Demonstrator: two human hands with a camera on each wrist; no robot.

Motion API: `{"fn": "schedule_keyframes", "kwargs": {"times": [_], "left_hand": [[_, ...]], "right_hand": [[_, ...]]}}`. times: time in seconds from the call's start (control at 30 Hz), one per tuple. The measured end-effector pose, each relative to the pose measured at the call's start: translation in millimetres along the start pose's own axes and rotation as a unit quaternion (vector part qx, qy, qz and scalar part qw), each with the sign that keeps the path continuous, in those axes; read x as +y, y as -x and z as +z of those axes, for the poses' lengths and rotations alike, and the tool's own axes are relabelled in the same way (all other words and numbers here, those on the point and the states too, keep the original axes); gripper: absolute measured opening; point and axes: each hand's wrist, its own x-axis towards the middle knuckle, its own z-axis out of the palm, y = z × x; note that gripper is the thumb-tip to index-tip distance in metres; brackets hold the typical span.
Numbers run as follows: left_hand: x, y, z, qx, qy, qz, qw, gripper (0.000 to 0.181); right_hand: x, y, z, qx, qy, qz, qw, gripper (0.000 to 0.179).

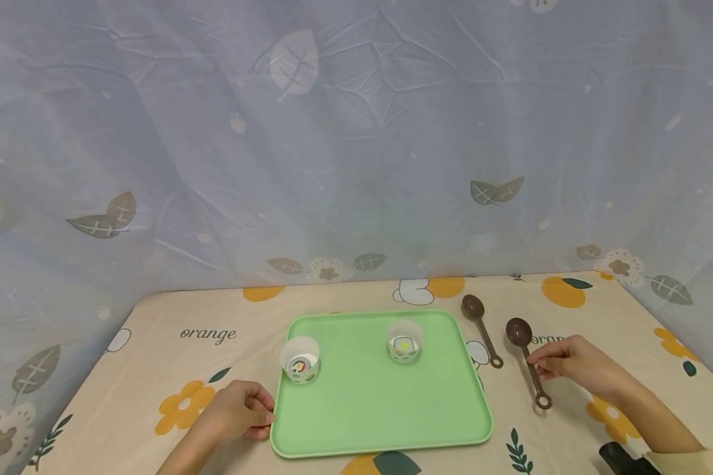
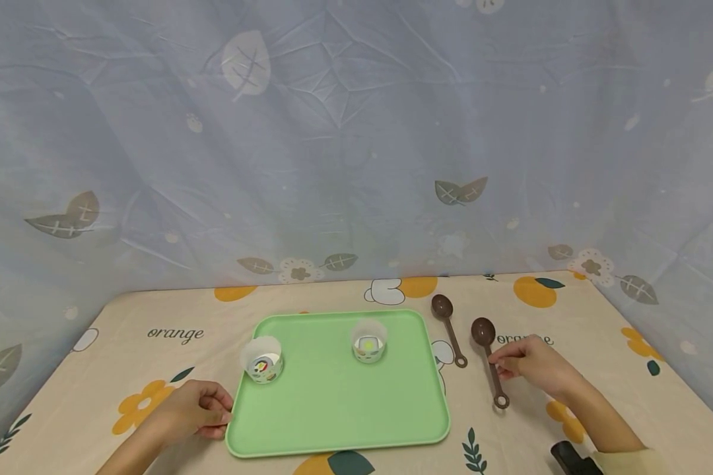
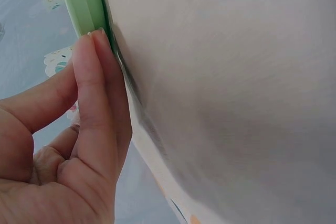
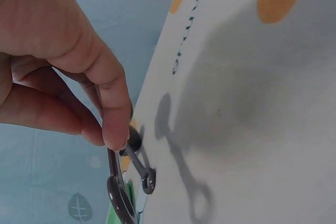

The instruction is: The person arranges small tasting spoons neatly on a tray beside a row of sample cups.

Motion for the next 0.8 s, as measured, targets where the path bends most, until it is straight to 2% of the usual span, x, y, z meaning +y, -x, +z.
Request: {"fn": "schedule_keyframes", "kwargs": {"times": [0.33, 0.6, 0.8], "left_hand": [[-1.2, -1.3, -0.1, -0.001, -0.004, 0.0, 1.0, 0.013], [-5.0, -5.2, -2.1, -0.027, -0.008, -0.004, 0.9996, 0.011], [-2.6, -3.2, -0.9, -0.008, -0.01, -0.006, 0.9999, 0.012]], "right_hand": [[-17, -3.4, -1, -0.026, -0.001, -0.022, 0.9994, 0.023], [-29, -7.1, 1, -0.033, 0.007, -0.03, 0.999, 0.024], [-38, -9.6, 3, -0.04, 0.013, -0.04, 0.9983, 0.025]]}}
